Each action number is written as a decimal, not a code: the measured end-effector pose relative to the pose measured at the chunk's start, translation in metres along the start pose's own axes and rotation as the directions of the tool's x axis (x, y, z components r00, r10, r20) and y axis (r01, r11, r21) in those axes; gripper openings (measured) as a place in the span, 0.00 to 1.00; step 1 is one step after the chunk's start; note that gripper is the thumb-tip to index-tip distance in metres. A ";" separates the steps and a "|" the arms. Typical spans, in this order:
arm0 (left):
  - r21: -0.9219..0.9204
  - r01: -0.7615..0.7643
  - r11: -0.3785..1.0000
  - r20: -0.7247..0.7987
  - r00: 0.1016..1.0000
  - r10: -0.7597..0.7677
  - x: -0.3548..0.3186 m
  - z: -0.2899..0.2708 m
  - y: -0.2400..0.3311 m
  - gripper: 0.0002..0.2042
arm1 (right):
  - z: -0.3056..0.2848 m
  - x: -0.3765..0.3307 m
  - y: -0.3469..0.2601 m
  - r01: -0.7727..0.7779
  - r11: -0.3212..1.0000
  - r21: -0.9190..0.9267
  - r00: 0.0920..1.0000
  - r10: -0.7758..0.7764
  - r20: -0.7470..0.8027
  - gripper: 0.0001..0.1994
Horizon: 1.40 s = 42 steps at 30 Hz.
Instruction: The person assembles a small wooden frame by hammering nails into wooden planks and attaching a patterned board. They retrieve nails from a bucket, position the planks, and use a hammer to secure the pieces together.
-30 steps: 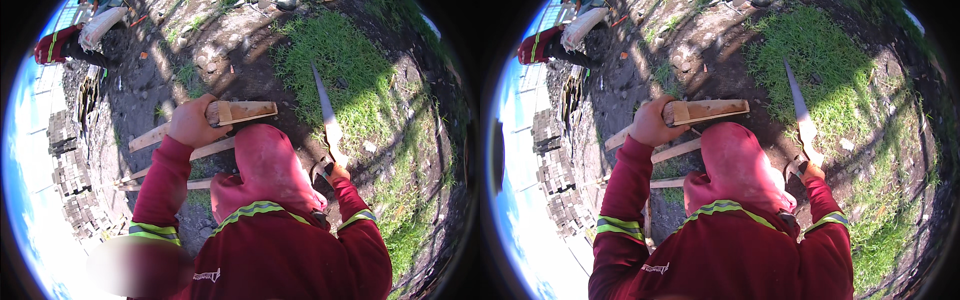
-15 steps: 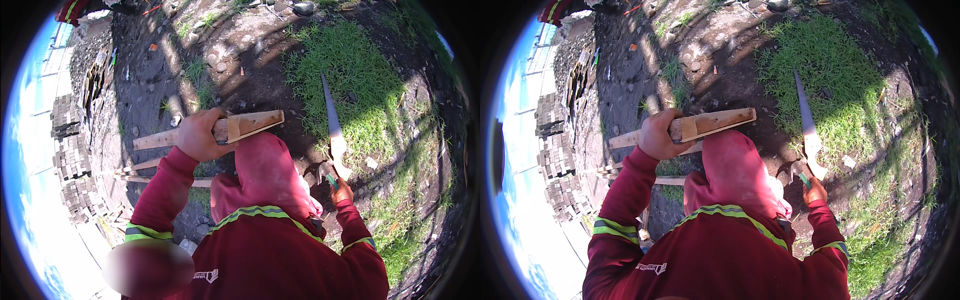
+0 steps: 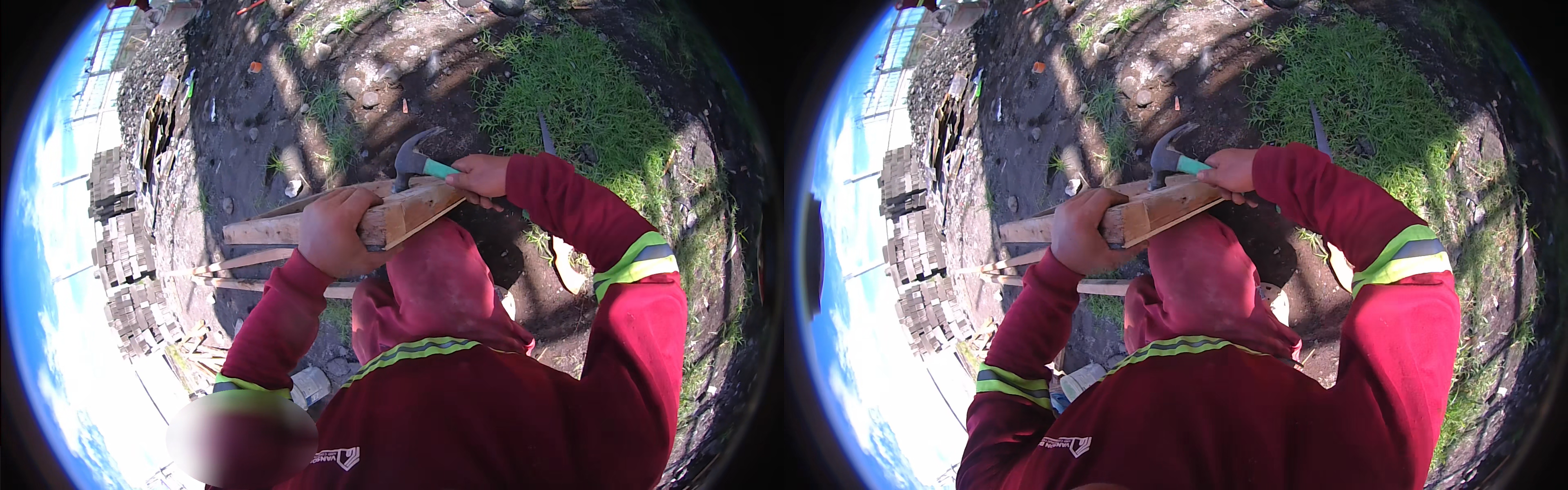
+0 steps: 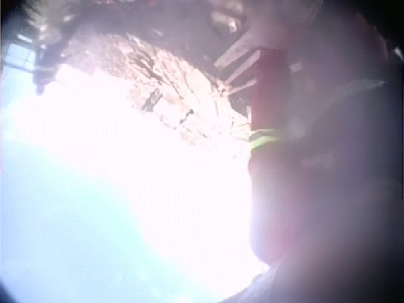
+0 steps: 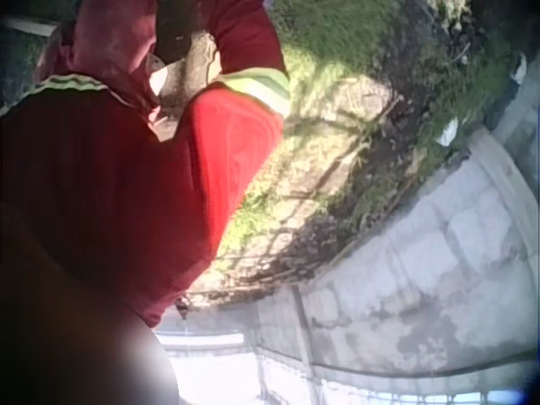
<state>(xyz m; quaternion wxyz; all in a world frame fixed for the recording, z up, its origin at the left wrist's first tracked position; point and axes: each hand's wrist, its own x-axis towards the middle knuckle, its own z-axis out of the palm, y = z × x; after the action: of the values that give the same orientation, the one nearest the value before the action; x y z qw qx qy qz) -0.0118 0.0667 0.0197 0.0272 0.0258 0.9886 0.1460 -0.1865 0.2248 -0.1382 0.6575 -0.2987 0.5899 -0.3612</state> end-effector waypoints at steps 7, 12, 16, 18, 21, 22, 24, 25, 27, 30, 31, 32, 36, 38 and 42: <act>-0.016 -0.048 0.999 -0.001 0.999 0.048 -0.013 0.005 -0.001 0.24 | 0.011 0.011 -0.009 0.035 0.999 0.038 0.997 -0.032 -0.072 0.14; 0.000 -0.043 0.999 0.034 0.998 0.043 -0.005 0.002 -0.005 0.25 | 0.012 -0.010 -0.003 0.043 0.998 0.035 0.972 -0.033 -0.235 0.15; -0.022 -0.017 1.000 0.070 0.997 0.018 0.006 -0.001 -0.009 0.27 | 0.019 -0.047 -0.011 0.225 0.960 0.168 0.920 -0.152 -0.361 0.16; 0.003 0.021 1.000 0.100 0.995 -0.021 0.012 -0.003 -0.011 0.27 | 0.026 -0.053 -0.025 0.392 0.903 0.174 0.856 -0.290 -0.427 0.19; 0.044 -0.011 0.999 0.053 0.999 0.008 0.022 -0.003 -0.014 0.26 | 0.041 -0.047 -0.050 0.434 0.885 -0.168 0.700 -0.449 -0.555 0.25; 0.048 0.002 0.999 0.077 0.997 -0.006 0.025 -0.001 -0.015 0.26 | 0.045 -0.043 -0.057 0.373 0.912 -0.170 0.696 -0.396 -0.598 0.27; 0.044 0.040 0.998 0.093 0.995 -0.044 0.030 0.003 -0.018 0.25 | 0.054 -0.033 -0.071 0.404 0.892 -0.203 0.670 -0.439 -0.599 0.29; 0.029 0.046 0.999 0.050 0.998 -0.048 0.032 0.005 -0.020 0.25 | 0.057 -0.033 -0.074 0.456 0.840 -0.295 0.612 -0.537 -0.580 0.25; 0.023 0.063 0.998 0.047 0.997 -0.064 0.035 0.008 -0.021 0.25 | 0.056 -0.030 -0.080 0.407 0.903 -0.135 0.694 -0.402 -0.597 0.21; -0.017 0.069 0.997 0.021 0.997 -0.069 0.035 0.004 -0.014 0.27 | 0.044 -0.027 -0.085 0.242 0.964 -0.107 0.761 -0.257 -0.596 0.21; -0.020 0.085 0.996 0.024 0.996 -0.085 0.036 0.000 -0.011 0.29 | 0.035 -0.029 -0.086 0.263 0.955 -0.135 0.789 -0.293 -0.539 0.23; -0.015 0.122 0.992 0.041 0.992 -0.121 0.032 -0.004 -0.008 0.31 | 0.030 -0.028 -0.086 0.296 0.942 -0.158 0.792 -0.335 -0.511 0.23; 0.075 0.158 0.985 -0.550 0.830 -0.091 -0.037 -0.007 -0.012 0.33 | 0.007 -0.030 -0.087 0.198 0.967 -0.163 0.789 -0.256 -0.558 0.26; -0.240 0.185 0.953 -0.584 0.757 -0.294 -0.105 -0.006 -0.031 0.30 | 0.002 -0.031 -0.090 0.163 0.971 -0.176 0.782 -0.236 -0.577 0.28; -0.467 0.757 0.457 -0.321 0.336 -0.885 -0.351 0.014 -0.060 0.23 | 0.002 -0.033 -0.096 0.184 0.971 -0.150 0.773 -0.238 -0.588 0.26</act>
<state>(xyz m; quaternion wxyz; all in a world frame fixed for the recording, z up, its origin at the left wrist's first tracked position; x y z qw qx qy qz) 0.3366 -0.0071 0.0048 -0.1702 -0.5238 0.8029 0.2279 -0.1977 0.1982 -0.0412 0.3779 -0.2600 0.7455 -0.4836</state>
